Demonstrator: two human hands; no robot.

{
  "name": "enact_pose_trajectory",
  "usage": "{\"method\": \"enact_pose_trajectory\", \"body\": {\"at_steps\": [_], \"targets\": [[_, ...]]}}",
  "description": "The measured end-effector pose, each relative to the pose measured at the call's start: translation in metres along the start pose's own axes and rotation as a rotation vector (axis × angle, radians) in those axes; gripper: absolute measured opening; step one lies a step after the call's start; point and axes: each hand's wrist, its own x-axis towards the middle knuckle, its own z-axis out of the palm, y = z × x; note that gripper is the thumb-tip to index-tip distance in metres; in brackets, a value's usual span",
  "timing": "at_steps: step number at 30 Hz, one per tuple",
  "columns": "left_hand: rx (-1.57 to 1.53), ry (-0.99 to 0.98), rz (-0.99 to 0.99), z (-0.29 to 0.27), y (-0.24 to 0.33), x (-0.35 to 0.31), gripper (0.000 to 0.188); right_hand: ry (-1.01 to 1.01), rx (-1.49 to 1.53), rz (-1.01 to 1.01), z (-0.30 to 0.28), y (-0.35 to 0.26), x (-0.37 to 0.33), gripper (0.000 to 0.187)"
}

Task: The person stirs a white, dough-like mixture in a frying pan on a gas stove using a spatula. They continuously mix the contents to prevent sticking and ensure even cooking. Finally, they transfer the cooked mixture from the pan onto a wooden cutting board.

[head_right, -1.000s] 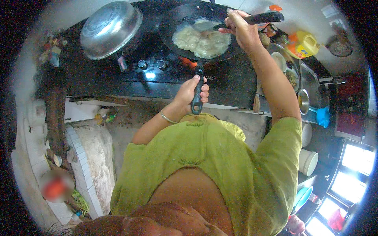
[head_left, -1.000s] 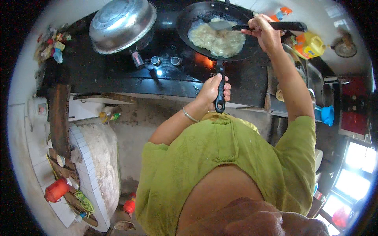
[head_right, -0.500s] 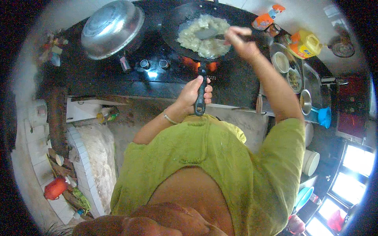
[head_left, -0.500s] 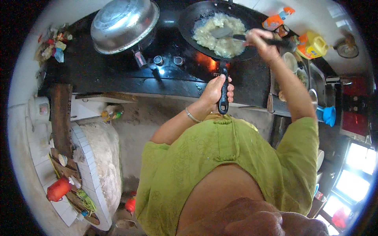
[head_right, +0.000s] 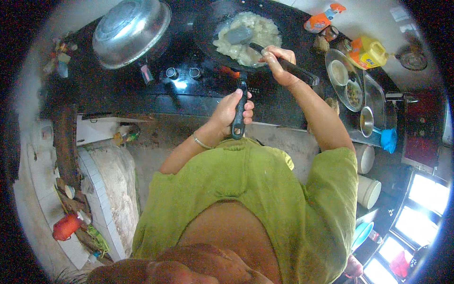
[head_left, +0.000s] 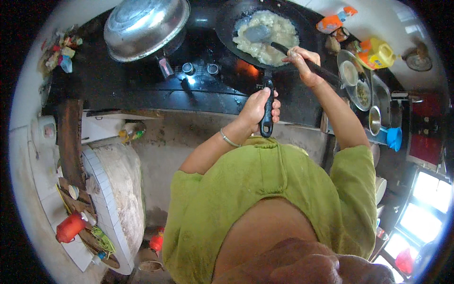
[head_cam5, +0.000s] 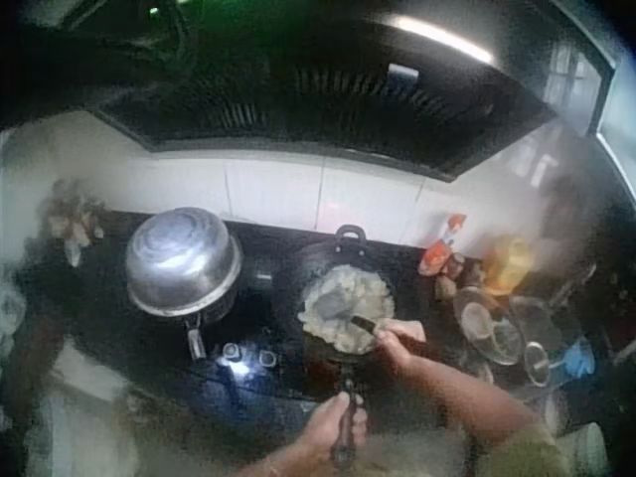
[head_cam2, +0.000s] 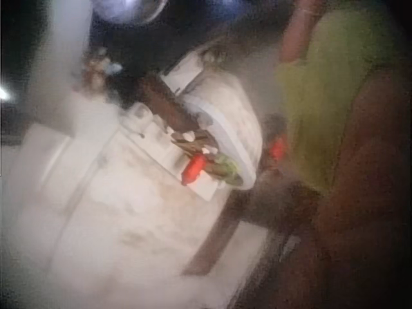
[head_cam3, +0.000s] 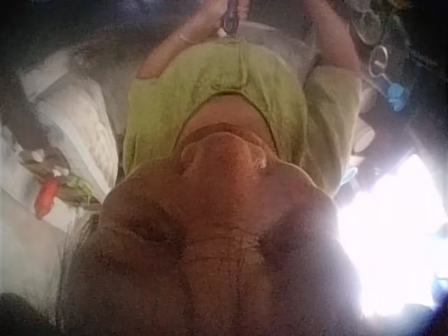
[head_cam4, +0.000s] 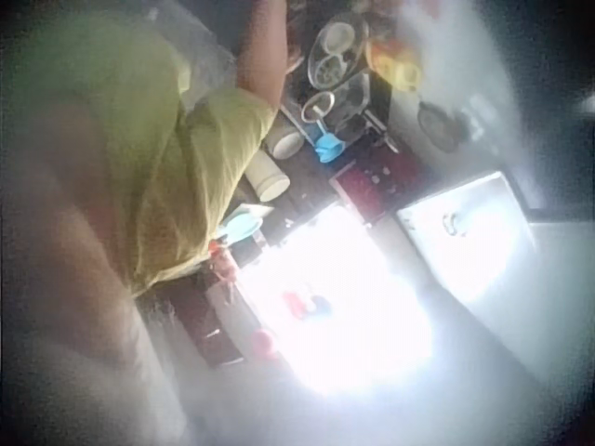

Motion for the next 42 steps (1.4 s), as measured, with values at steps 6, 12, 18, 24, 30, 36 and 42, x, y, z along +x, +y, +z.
{"method": "enact_pose_trajectory", "body": {"at_steps": [6,12,18,24,30,36,42], "targets": [[0.009,-0.026,0.002,-0.001,0.002,0.006,0.026,0.078,0.422,0.258,-0.034,0.006,0.041,0.019],[-0.008,-0.035,0.027,-0.004,0.002,0.007,0.025,0.030,0.409,0.225,-0.058,-0.065,0.068,0.024],[-0.006,-0.024,0.006,0.000,-0.002,0.006,0.025,-0.104,0.121,0.232,-0.020,-0.026,0.004,0.026],[0.000,-0.011,0.028,0.001,-0.002,0.004,0.024,-0.025,0.466,0.372,-0.037,-0.039,-0.010,0.025],[-0.024,-0.037,0.030,-0.003,0.000,0.007,0.023,-0.035,0.500,0.443,-0.071,-0.089,0.040,0.022],[-0.004,-0.035,0.032,0.001,-0.002,0.007,0.024,0.023,0.290,0.180,-0.041,-0.033,0.036,0.020],[-0.001,-0.009,0.049,-0.003,-0.005,0.005,0.024,-0.064,0.164,0.267,-0.029,-0.016,-0.009,0.024]]}}
